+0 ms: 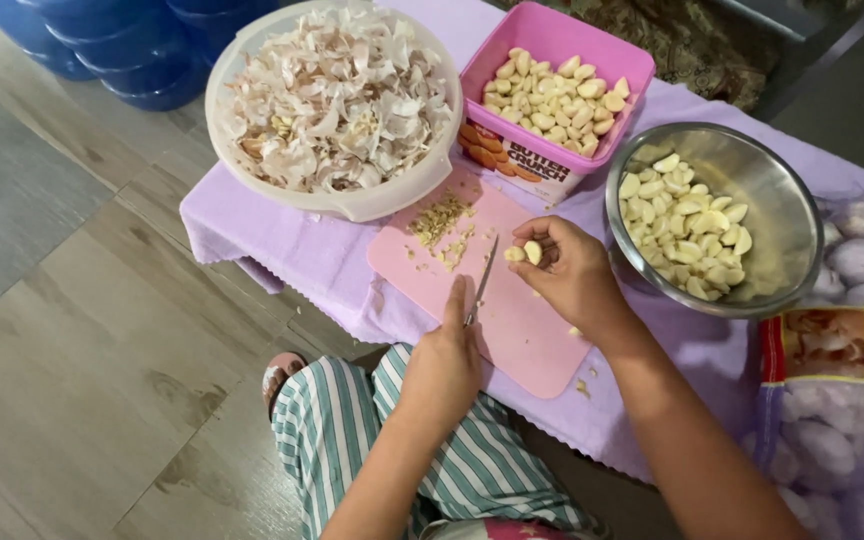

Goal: The person is peeling garlic cloves by hand and then mincing them using a knife on a cutting board.

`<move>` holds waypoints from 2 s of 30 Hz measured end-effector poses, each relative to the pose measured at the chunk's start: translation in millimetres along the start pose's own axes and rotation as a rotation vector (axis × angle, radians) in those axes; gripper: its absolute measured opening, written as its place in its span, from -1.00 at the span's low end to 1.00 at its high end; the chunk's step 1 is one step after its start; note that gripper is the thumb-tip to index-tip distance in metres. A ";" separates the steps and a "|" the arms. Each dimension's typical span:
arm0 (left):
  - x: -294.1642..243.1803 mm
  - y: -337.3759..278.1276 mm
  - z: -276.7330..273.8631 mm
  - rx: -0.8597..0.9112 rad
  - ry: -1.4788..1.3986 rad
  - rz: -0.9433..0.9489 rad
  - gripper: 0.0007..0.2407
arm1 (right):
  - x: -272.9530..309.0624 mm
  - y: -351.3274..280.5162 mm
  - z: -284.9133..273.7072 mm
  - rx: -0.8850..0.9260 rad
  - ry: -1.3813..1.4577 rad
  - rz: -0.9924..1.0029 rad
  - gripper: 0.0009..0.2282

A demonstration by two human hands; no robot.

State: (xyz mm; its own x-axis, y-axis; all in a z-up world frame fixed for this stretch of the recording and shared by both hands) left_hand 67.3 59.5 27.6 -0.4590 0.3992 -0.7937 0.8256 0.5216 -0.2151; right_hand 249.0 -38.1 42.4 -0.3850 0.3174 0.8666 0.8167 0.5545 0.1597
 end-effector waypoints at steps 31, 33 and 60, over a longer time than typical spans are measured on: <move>5.4 -5.5 -0.1 -0.104 -0.006 0.036 -0.60 | 12.0 -2.0 2.1 0.383 -0.769 -0.004 -0.80; 6.2 -4.9 3.0 -0.100 0.012 0.067 -0.59 | -21.0 -14.4 2.4 0.116 -0.863 -0.325 -0.79; 4.8 -2.1 -0.4 -0.104 -0.024 0.081 -0.61 | -13.5 10.4 25.9 0.143 -0.216 -0.150 -0.83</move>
State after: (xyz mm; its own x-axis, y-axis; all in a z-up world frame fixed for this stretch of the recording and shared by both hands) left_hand 63.2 60.7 24.4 -0.3835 0.4257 -0.8195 0.8205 0.5644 -0.0908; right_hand 251.5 -16.7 20.0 -0.5919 0.3720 0.7150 0.6809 0.7055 0.1966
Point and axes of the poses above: each hand's wrist, its own y-axis towards the middle knuckle, its own z-axis out of the palm, x = y × z, the point moved 7 cm from there along y, towards the middle knuckle, and after that the axes turned 6 degrees about -x, right-handed, at the moved point
